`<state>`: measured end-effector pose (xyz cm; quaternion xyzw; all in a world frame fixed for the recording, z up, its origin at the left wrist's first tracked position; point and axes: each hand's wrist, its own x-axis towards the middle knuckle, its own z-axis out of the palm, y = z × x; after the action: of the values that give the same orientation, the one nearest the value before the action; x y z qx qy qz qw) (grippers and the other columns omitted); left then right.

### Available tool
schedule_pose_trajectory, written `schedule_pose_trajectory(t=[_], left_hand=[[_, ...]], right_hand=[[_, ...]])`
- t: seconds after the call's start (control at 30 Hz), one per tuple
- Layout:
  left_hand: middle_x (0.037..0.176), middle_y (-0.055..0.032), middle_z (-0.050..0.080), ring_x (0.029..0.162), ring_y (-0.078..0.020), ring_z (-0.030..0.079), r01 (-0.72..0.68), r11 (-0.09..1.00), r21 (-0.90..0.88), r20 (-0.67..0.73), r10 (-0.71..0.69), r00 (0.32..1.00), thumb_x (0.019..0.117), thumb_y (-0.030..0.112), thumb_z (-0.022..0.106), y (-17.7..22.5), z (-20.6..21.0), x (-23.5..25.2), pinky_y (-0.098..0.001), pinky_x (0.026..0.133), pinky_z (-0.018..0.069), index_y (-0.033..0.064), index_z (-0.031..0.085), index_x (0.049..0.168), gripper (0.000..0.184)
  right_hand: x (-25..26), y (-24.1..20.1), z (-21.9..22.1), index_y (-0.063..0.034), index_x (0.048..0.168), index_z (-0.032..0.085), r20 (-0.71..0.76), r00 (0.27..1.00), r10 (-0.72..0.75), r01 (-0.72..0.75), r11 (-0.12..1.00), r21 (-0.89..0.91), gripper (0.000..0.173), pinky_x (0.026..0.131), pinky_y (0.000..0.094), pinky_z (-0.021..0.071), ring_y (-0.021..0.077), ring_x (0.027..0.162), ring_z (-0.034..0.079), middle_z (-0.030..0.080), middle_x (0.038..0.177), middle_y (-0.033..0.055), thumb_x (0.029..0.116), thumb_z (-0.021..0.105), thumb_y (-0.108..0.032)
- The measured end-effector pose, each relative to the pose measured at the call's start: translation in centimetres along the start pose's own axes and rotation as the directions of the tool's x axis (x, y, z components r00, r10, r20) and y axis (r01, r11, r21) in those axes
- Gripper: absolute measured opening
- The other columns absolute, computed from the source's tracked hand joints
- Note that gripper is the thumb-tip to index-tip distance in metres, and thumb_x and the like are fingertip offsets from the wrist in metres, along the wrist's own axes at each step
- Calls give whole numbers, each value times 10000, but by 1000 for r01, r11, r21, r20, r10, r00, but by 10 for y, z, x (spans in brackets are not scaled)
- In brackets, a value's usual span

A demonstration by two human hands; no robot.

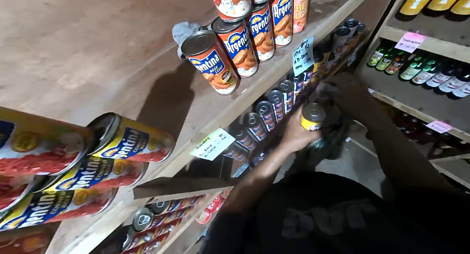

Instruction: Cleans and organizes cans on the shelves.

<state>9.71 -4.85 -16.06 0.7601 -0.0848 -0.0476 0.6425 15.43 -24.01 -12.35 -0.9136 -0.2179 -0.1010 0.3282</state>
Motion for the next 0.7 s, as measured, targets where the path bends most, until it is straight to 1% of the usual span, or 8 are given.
schedule_pose_trajectory(t=[0.1, 0.2, 0.27, 0.37, 0.47, 0.53, 0.63, 0.7], left_hand=[[977, -27, 648, 840, -93, 661, 155, 824, -545, 34, -163, 986, 1040, 450, 420, 4, 3, 6, -284, 765, 580, 73, 481, 1313, 470], [970, -7, 676, 862, -119, 685, 261, 600, -756, 92, -297, 950, 885, 868, 195, 11, 7, 19, -299, 743, 593, 221, 565, 1233, 823], [1010, -2, 675, 901, -115, 681, 286, 565, -774, 101, -336, 936, 934, 818, 218, 15, 14, 20, -298, 770, 590, 233, 575, 1240, 750], [750, 8, 623, 645, -81, 625, 256, 480, -839, 14, -450, 893, 1125, 319, 267, 22, 29, 20, -239, 591, 545, 155, 557, 978, 364], [715, 50, 649, 647, -40, 640, 160, 384, -909, 51, -279, 959, 1069, 590, 201, 16, 29, 40, -214, 587, 546, 190, 618, 900, 602], [791, 12, 660, 725, -90, 658, 240, 367, -899, 71, -419, 905, 978, 767, 210, 23, 29, 50, -289, 635, 567, 184, 617, 993, 711], [969, -26, 673, 891, -153, 672, 274, 345, -898, 40, -556, 830, 960, 797, 180, 35, 39, 55, -362, 740, 578, 201, 593, 1160, 752], [912, -3, 664, 848, -131, 661, 277, 340, -899, 41, -564, 825, 952, 805, 135, 39, 49, 57, -328, 720, 568, 207, 594, 1084, 766]], right_hand=[[-8, -5, -22, 53, 1241, 647, -173, 957, 234, -196, 958, 209, 312, 916, 568, 508, 353, 1020, 661, 667, 1161, 259, 1022, 606, -165], [-22, -23, -20, 49, 1163, 642, -441, 888, 133, 3, 955, 295, 298, 825, 175, 539, -43, 890, 616, 660, 1021, 59, 1019, 559, -197], [-27, -36, -2, 57, 1234, 612, -440, 898, -5, 144, 948, 283, 322, 928, 205, 528, 9, 1040, 627, 656, 1157, 96, 1019, 552, -175], [-30, -36, 29, 39, 1382, 589, -177, 956, -234, 265, 948, 176, 447, 1142, 425, 426, 333, 1400, 493, 522, 1477, 240, 968, 522, -115], [-42, -16, 18, -8, 1201, 724, -89, 946, -313, 325, 915, 237, 340, 1129, 400, 451, 311, 1357, 540, 633, 1357, 180, 905, 558, -6], [-53, -5, -5, 5, 1141, 740, -90, 984, -156, 174, 953, 246, 324, 1018, 419, 532, 266, 1198, 650, 688, 1258, 164, 877, 565, 71], [-55, 1, -22, 48, 1246, 659, -360, 903, 234, -160, 962, 222, 288, 903, 482, 542, 311, 1034, 675, 671, 1211, 253, 980, 565, -12], [-55, -5, -13, 72, 1204, 670, -554, 822, 134, -69, 988, 136, 300, 968, 375, 519, 274, 1134, 633, 616, 1291, 267, 972, 565, -87]])
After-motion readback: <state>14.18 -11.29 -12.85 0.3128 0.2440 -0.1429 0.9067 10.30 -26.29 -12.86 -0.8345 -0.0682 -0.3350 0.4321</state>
